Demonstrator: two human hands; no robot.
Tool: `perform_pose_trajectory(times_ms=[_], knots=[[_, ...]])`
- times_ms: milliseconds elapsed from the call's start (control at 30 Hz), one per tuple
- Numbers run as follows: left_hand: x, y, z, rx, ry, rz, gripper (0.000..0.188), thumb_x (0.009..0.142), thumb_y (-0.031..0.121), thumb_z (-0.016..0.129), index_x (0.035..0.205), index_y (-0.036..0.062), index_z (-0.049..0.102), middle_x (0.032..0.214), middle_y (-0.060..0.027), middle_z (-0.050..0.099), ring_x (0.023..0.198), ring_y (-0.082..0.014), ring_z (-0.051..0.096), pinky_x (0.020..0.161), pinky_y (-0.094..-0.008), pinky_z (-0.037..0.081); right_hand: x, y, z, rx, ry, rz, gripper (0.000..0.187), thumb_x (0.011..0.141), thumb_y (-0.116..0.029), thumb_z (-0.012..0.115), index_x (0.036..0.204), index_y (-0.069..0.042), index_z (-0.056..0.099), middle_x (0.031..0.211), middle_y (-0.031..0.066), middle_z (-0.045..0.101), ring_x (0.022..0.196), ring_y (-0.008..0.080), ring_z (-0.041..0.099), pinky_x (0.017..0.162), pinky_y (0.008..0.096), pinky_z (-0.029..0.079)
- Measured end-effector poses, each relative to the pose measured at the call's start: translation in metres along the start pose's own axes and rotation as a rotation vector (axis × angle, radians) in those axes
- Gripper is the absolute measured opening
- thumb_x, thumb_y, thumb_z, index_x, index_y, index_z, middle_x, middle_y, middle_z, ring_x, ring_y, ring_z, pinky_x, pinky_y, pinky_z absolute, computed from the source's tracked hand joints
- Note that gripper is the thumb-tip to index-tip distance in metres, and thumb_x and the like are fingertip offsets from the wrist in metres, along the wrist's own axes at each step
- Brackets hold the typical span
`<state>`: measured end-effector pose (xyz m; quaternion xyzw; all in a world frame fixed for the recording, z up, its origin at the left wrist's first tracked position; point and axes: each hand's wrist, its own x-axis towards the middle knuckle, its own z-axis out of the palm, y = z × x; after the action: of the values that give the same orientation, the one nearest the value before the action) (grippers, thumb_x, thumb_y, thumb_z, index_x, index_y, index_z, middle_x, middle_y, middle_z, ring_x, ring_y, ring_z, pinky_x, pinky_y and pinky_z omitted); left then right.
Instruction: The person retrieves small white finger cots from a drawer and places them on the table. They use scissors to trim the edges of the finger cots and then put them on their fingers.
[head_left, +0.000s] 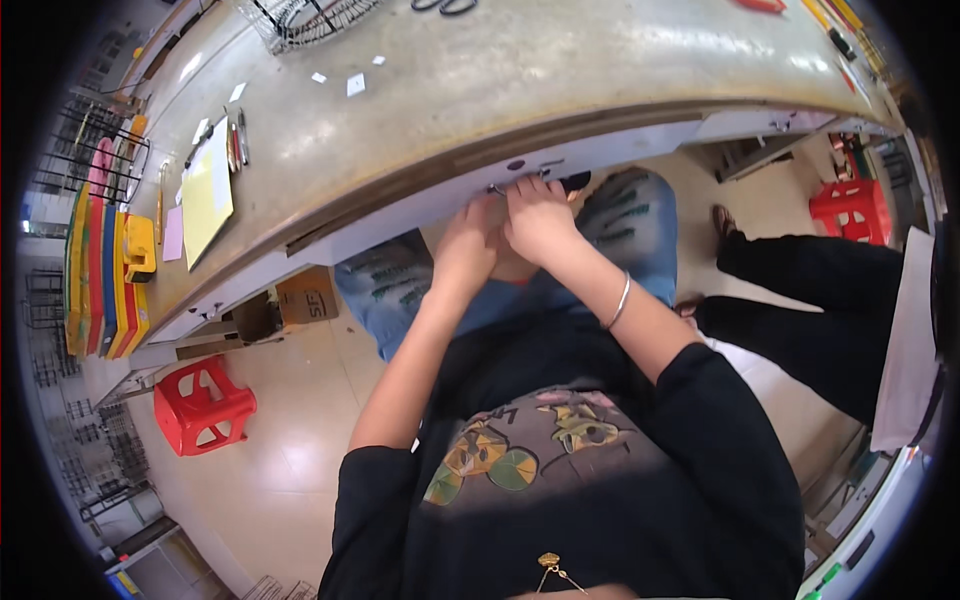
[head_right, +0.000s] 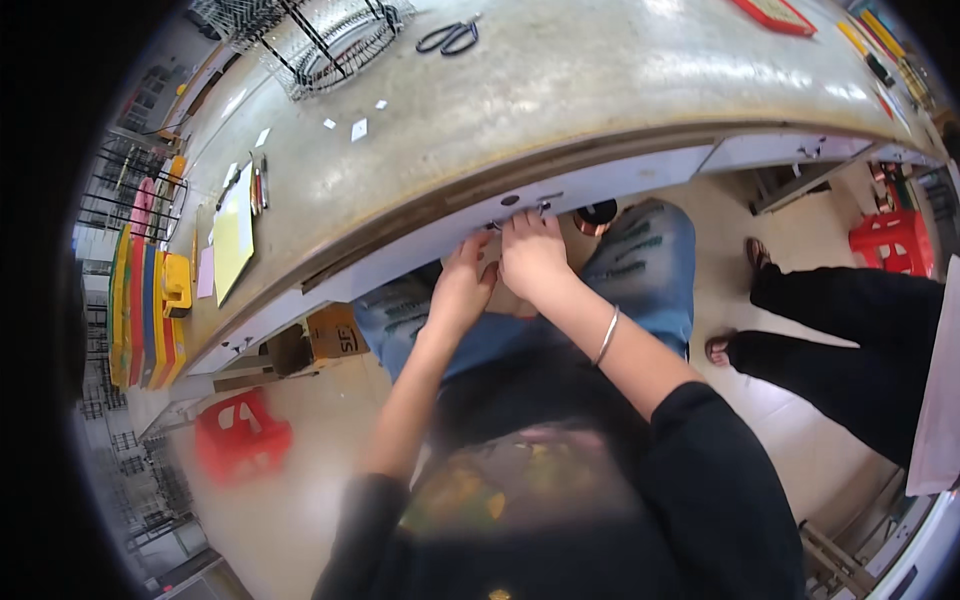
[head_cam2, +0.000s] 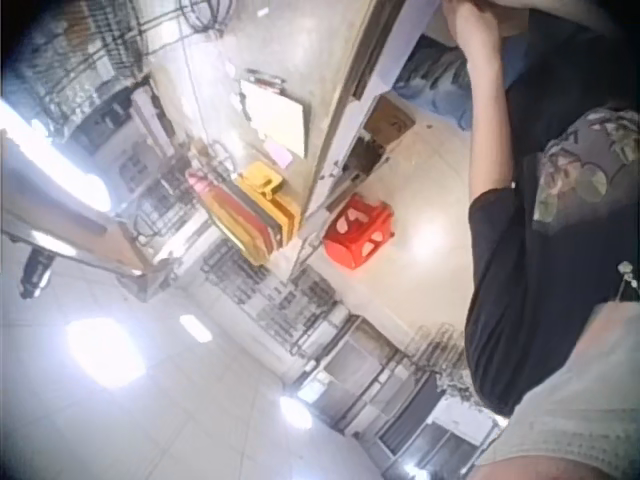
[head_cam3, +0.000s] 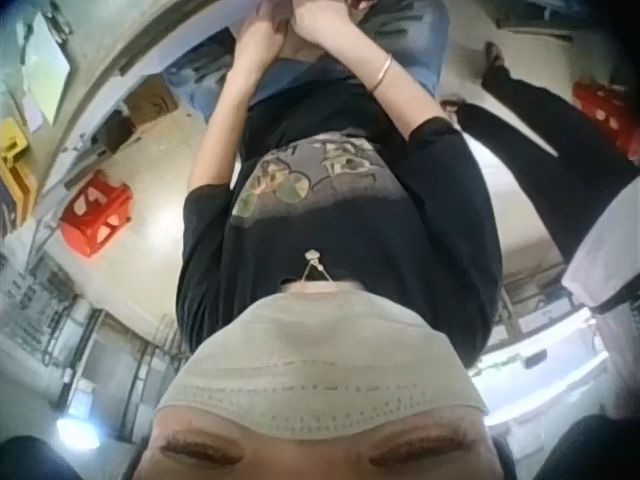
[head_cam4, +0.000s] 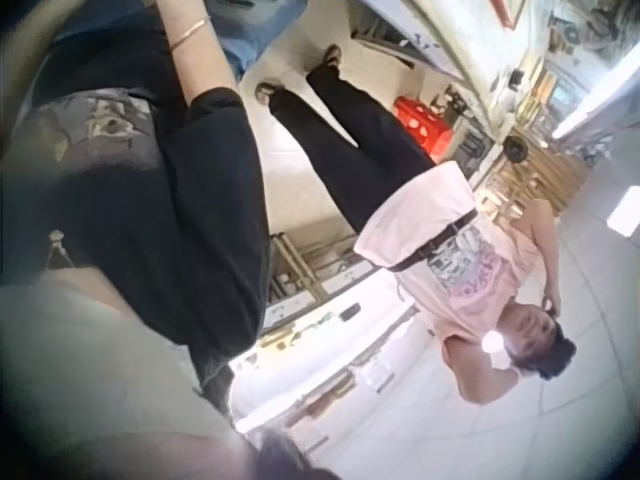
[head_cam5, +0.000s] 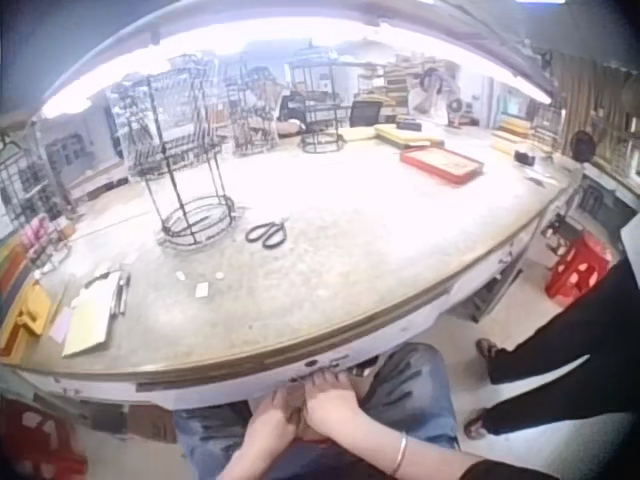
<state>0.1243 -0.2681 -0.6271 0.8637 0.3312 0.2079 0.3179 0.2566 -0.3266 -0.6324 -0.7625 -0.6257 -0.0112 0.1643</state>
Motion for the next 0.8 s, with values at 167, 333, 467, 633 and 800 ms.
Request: perform_pose_trajectory(times_ms=[167, 333, 467, 633, 800], knots=[[-0.018, 0.03, -0.029, -0.045, 0.142, 0.145, 0.012, 0.079, 0.002, 0.059, 0.09, 0.0035, 0.064, 0.089, -0.0114, 0.063, 0.088, -0.0307, 0.06, 0.076, -0.0374, 0.049, -0.034, -0.008, -0.024, -0.082, -0.129, -0.011, 0.049, 0.068, -0.026, 0.068, 0.106, 0.002, 0.059, 0.104, 0.0127, 0.057, 0.105, 0.0259, 0.05, 0.09, 0.0354, 0.037], [-0.04, 0.04, -0.06, -0.159, 0.224, 0.007, 0.017, 0.084, -0.005, 0.058, 0.097, 0.0013, 0.066, 0.081, -0.0078, 0.067, 0.074, -0.0138, 0.062, 0.067, -0.0257, 0.048, -0.069, -0.022, -0.054, 0.007, -0.327, -0.029, 0.055, 0.074, -0.025, 0.068, 0.117, 0.005, 0.053, 0.115, 0.0159, 0.053, 0.116, 0.028, 0.045, 0.093, 0.0365, 0.039], [-0.027, 0.026, -0.089, -0.046, 0.248, 0.011, 0.018, 0.078, -0.006, 0.06, 0.092, 0.0029, 0.067, 0.085, -0.0108, 0.065, 0.078, -0.0228, 0.062, 0.07, -0.0304, 0.049, -0.081, -0.002, -0.073, 0.451, -0.225, -0.006, 0.038, 0.081, -0.011, 0.063, 0.116, 0.001, 0.054, 0.113, 0.0147, 0.056, 0.113, 0.0297, 0.05, 0.093, 0.0358, 0.042], [0.015, -0.016, -0.106, 0.177, -0.148, -0.068, 0.027, 0.081, 0.005, 0.063, 0.108, 0.0046, 0.064, 0.106, -0.0143, 0.064, 0.098, -0.0296, 0.059, 0.085, -0.035, 0.046, -0.149, 0.07, -0.094, 0.609, -0.183, 0.462, 0.013, 0.083, 0.001, 0.053, 0.094, -0.002, 0.059, 0.094, 0.0121, 0.057, 0.082, 0.0291, 0.058, 0.071, 0.0339, 0.047], [0.049, -0.031, -0.1, 0.472, -0.574, -0.113, 0.054, 0.085, 0.027, 0.063, 0.135, 0.0172, 0.046, 0.135, -0.0197, 0.046, 0.126, -0.0381, 0.039, 0.105, -0.0424, 0.032, -0.332, 0.092, -0.063, 0.096, -1.208, 0.909, 0.034, 0.085, -0.016, 0.058, 0.115, 0.001, 0.054, 0.109, 0.0206, 0.059, 0.097, 0.0348, 0.059, 0.082, 0.0405, 0.049]])
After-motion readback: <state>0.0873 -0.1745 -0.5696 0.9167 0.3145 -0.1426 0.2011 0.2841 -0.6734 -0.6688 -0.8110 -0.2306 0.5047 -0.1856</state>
